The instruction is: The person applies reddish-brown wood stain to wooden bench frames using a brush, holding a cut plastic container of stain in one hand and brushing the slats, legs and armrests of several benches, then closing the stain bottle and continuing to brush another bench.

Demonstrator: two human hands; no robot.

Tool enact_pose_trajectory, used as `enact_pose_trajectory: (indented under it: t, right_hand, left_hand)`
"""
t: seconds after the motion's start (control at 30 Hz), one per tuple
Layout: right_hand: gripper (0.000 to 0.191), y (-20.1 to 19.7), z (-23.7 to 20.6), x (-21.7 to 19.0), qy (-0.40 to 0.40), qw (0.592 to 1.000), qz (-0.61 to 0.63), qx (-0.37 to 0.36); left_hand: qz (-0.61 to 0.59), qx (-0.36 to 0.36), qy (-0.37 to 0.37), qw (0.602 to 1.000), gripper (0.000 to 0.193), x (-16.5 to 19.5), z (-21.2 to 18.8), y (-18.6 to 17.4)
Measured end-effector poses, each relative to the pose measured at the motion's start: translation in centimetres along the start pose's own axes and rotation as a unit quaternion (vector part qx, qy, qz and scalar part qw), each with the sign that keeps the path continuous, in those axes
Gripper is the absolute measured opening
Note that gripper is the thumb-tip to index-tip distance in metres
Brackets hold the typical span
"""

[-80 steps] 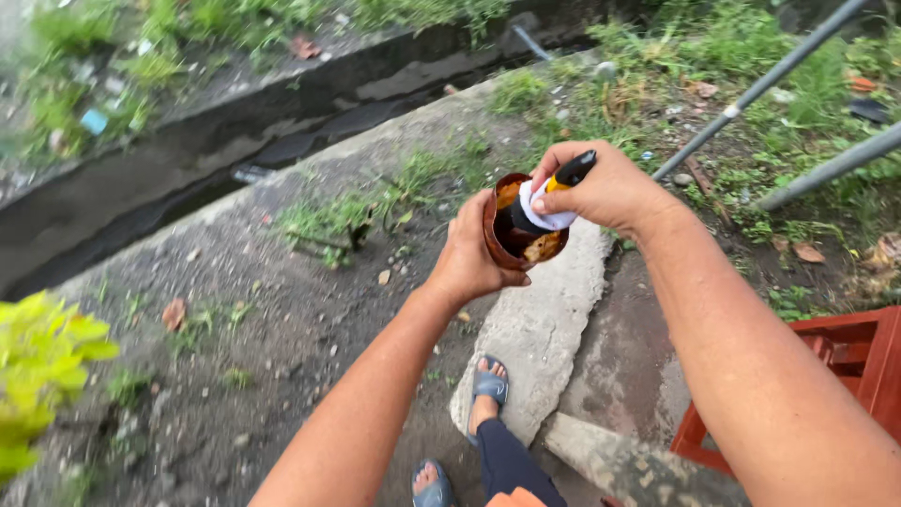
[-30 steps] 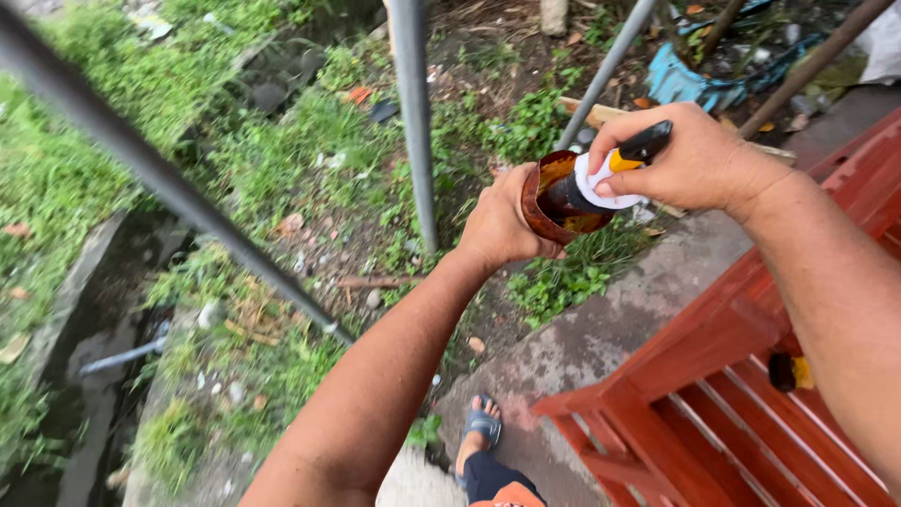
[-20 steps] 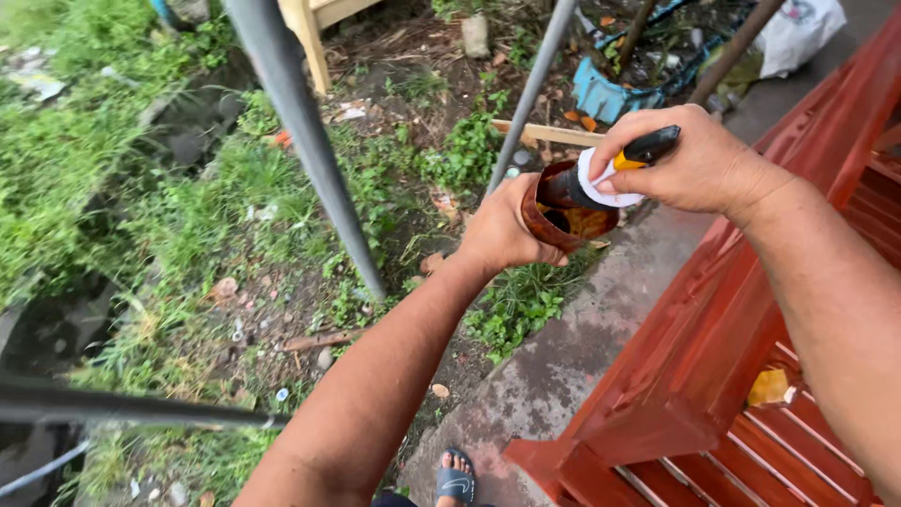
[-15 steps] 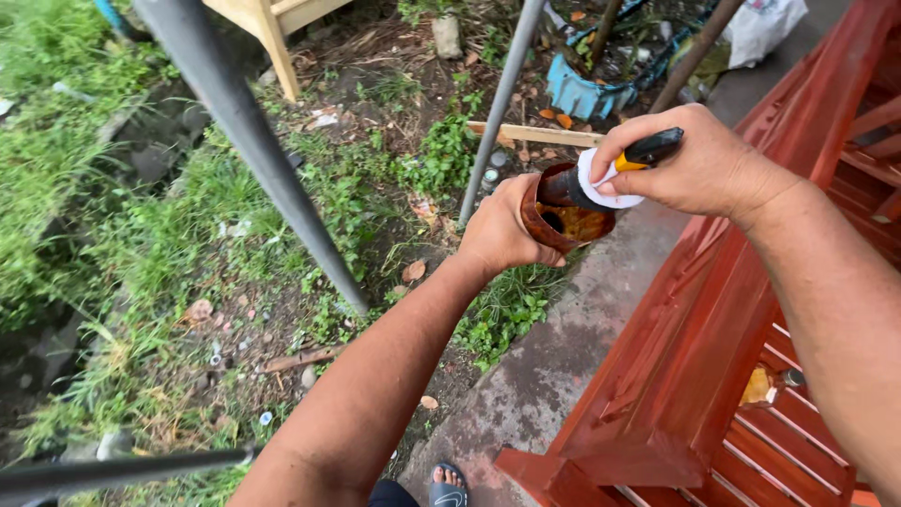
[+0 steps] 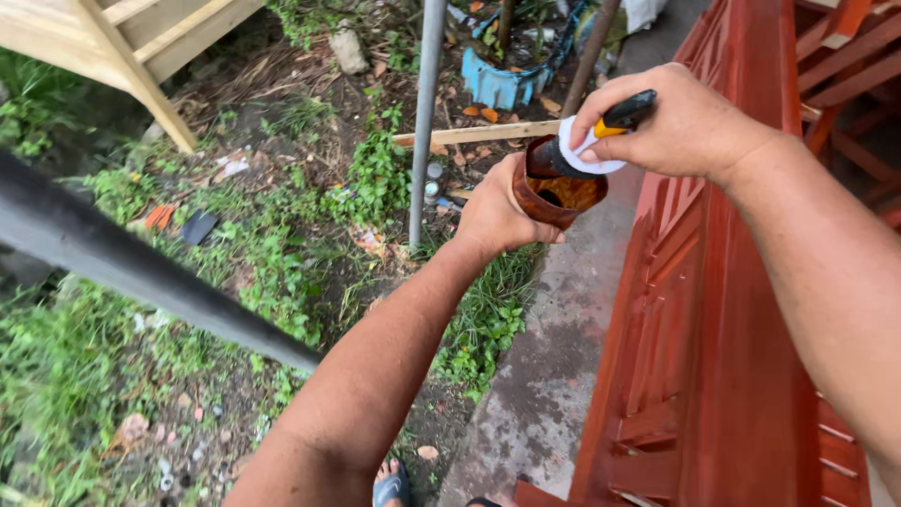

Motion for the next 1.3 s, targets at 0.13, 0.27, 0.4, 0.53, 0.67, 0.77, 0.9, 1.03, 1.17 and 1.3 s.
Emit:
enact_pose_trajectory:
  t: [0.13,0.27,0.4,0.53,0.67,0.77,0.9,1.03,1.17,1.3]
  right_hand:
    - [0.022,1.8,2.0,1.0,0.016,1.000,-0.024,0.013]
    - [0.021,3.4,3.6,2.2,0.030,0.999,0.019,0.033]
    - [0.021,4.0,4.7,3.2,0.038,0.998,0.029,0.046]
    - [0.021,3.3,5.4,4.8,0.053,0.997,0.019,0.058]
    - [0.019,2.0,6.0,7.7,0.070,0.995,0.033,0.066]
    - [0.019,1.1,6.2,10.4,0.103,0.991,0.029,0.074]
    - [0.017,-0.4,5.9,13.6,0.116,0.988,0.013,0.103]
    - [0.018,-2.0,6.2,16.2,0.127,0.984,-0.001,0.126]
    - [0.019,-2.5,7.0,17.7,0.097,0.988,-0.003,0.121]
    - [0.018,-2.6,7.7,19.4,0.108,0.984,0.026,0.136]
  left_hand:
    - [-0.021,-0.022,0.028,0.999,0.105,-2.4,1.3,-1.6]
    - [-0.010,-0.049,-0.010,0.999,0.101,-4.5,2.6,-3.5]
    - [0.029,-0.056,-0.008,0.998,0.102,-5.1,4.5,-4.3]
    - [0.010,-0.072,0.019,0.997,0.105,-5.5,7.3,-3.6]
    - [-0.020,-0.094,0.037,0.995,0.106,-6.4,10.7,-2.1]
    - [0.008,-0.102,0.015,0.995,0.110,-7.3,14.2,-0.6]
    - [-0.041,-0.126,0.090,0.987,0.116,-6.9,18.3,1.9]
    - [-0.049,-0.131,0.057,0.988,0.118,-7.6,21.0,3.6]
    - [-0.008,-0.130,0.053,0.990,0.125,-8.0,23.8,4.3]
    - [-0.068,-0.168,0.087,0.980,0.120,-8.5,26.5,5.2]
Point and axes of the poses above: each hand's wrist, its own z-axis towards the middle knuckle, its own y-axis out of the palm, x = y × z, the point moved 5 cm from there along z, towards the middle knuckle, and after that the axes turned 7 degrees about -y, right-handed, at the moved point
